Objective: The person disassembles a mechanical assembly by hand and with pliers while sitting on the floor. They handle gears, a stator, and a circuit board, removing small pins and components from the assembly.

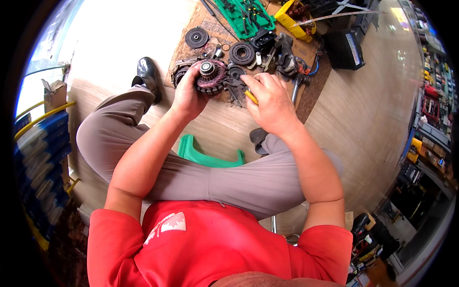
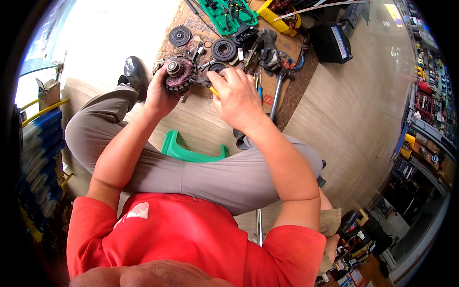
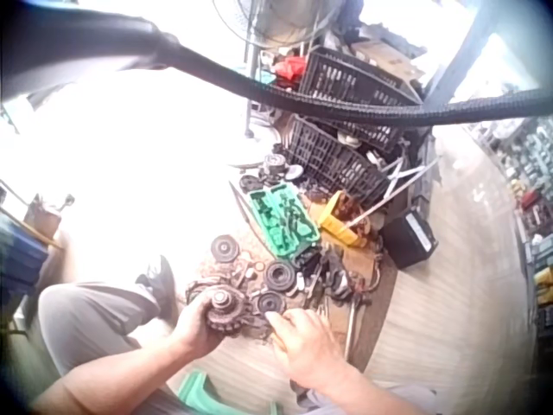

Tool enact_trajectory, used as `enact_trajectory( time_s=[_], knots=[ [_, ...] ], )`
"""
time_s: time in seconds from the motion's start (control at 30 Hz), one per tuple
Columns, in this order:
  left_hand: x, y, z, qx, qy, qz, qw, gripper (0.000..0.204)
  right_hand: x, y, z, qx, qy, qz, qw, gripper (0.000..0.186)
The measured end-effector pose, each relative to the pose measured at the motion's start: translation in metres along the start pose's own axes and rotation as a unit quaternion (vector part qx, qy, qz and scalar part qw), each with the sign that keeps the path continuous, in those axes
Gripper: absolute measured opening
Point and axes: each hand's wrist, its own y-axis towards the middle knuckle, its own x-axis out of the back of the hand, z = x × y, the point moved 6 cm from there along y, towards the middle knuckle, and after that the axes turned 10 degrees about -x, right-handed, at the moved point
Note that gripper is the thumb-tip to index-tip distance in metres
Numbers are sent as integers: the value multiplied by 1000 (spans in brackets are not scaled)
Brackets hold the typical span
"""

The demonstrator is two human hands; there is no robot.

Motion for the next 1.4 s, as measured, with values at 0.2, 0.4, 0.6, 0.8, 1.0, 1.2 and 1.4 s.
enact_trajectory(
  time_s=[0.2, 0.4, 0.6, 0.8, 1.0, 1.2, 1.4],
  knots=[
    [5, 1, 0, -4, -1, -4, 1000, 34, 1, 0, 2, -8, -20, -9, 1000, 46],
    [2, -1, -1, -26, 16, -29, 999, 37, 1, 2, 5, -8, -40, -18, 999, 46],
    [8, 1, 3, -7, 3, 4, 1000, 37, 0, 3, 8, -4, -75, -22, 997, 48],
    [3, 3, 1, 14, -43, 38, 998, 41, -10, 0, 4, -65, 104, -34, 992, 43],
    [-4, 4, 1, 25, -61, -3, 998, 40, -18, -6, -5, -188, 300, -18, 935, 38],
    [8, 2, 0, 18, -36, -7, 999, 37, 5, 8, -30, -261, 425, -39, 866, 26],
    [1, 0, 0, 30, -64, 29, 997, 37, -8, 2, -22, -258, 341, 12, 904, 14]
  ],
)
